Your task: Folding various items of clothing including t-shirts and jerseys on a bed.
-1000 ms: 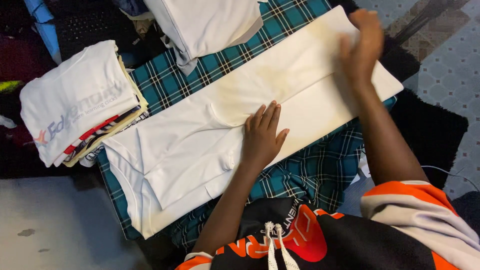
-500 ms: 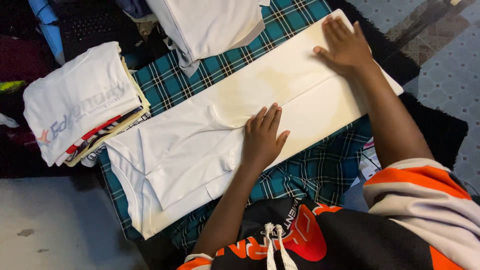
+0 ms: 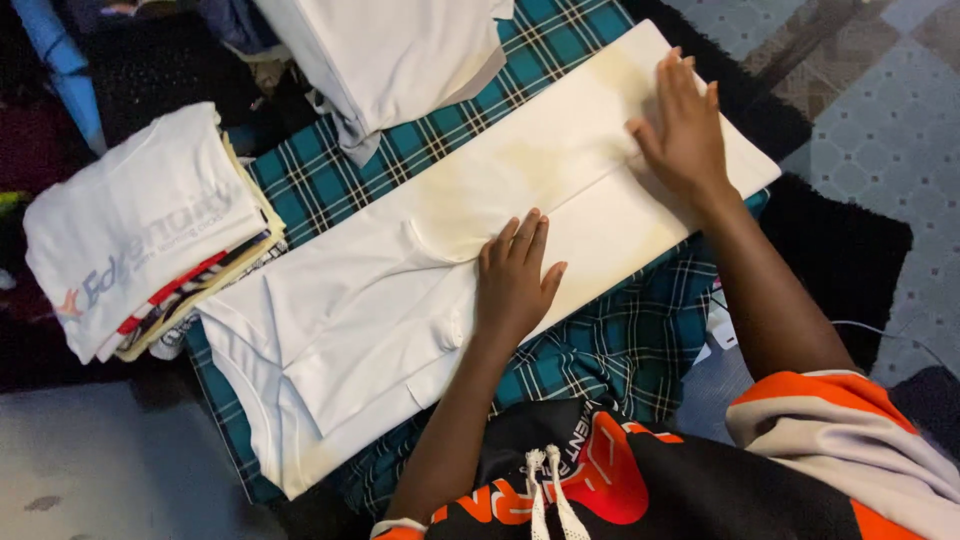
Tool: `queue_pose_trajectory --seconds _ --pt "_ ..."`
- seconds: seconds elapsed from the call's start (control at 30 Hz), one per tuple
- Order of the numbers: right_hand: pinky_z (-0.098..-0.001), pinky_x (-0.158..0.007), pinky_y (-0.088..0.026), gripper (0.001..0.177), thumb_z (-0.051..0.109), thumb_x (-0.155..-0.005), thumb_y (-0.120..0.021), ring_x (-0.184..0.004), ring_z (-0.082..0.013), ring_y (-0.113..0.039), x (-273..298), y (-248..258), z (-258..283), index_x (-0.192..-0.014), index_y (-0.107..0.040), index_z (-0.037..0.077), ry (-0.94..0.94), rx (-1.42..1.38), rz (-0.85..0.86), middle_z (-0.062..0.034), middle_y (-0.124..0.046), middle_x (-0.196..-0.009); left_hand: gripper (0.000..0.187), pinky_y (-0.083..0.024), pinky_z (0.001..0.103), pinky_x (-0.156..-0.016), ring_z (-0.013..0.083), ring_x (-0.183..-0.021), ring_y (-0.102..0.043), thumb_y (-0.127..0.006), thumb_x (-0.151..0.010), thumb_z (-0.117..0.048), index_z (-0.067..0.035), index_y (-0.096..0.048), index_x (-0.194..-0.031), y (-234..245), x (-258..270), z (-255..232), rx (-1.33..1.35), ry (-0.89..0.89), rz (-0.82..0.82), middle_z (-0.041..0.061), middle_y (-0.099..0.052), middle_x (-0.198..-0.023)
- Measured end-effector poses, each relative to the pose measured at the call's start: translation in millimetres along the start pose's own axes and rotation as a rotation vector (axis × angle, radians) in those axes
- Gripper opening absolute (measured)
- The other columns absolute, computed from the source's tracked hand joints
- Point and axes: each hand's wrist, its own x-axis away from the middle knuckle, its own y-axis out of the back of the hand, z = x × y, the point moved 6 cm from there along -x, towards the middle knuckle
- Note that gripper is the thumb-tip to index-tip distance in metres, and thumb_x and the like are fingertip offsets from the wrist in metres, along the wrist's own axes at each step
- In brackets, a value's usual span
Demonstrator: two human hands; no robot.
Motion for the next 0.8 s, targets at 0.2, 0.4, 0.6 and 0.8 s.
queue_pose_trajectory --seconds 0.2,0.4,0.6,0.8 --pt "-0.0532 -0.093 -0.053 0.069 0.047 -0.097 -0.080 -0.108 -0.0429 -0.064 9.8 10.7 -64.7 -0.141 -0.064 -0.004 -0.361 -0.014 0.021 -0.0278 -0.067 -0.119 0.065 -0.033 0.053 -0.116 0.0312 -0.144 -0.041 -0.058 -0.102 -0.045 -0.007 -0.045 -0.154 0.9 0.0 -0.2 -0.030 -0.004 -0.001 0.008 -0.042 -0.161" --pt "-0.0578 -0.085 -0.051 0.072 0.058 -0.087 -0.084 -0.101 -0.0478 -0.065 9.6 11.7 -77.0 -0.125 -0.069 -0.002 -0.466 0.069 0.150 -0.0306 -0.066 -0.115 0.065 -0.033 0.053 -0.116 0.0305 -0.145 -0.040 -0.058 -0.102 -0.045 -0.007 -0.046 -0.153 1.2 -1.0 -0.1 -0.033 0.003 0.001 0.008 -0.042 -0.161" --pt "-0.0588 -0.087 -0.054 0.073 0.060 -0.090 -0.082 -0.103 -0.0504 -0.067 0.5 17.3 -76.1 -0.122 -0.070 -0.004 -0.477 0.073 0.265 -0.0338 -0.067 -0.118 0.064 -0.033 0.052 -0.117 0.0298 -0.144 -0.040 -0.058 -0.102 -0.045 -0.007 -0.047 -0.153 1.6 0.7 -0.2 -0.034 0.011 -0.005 0.007 -0.042 -0.160" --pt "-0.0594 -0.082 -0.055 0.081 0.053 -0.088 -0.087 -0.100 -0.0494 -0.069 -4.2 9.9 -74.8 -0.129 -0.060 -0.012 -0.577 -0.139 0.264 -0.0391 -0.067 -0.113 0.065 -0.034 0.052 -0.117 0.0293 -0.145 -0.040 -0.058 -0.102 -0.046 -0.008 -0.046 -0.153 -0.3 0.9 1.6 -0.019 0.023 -0.018 0.007 -0.042 -0.160"
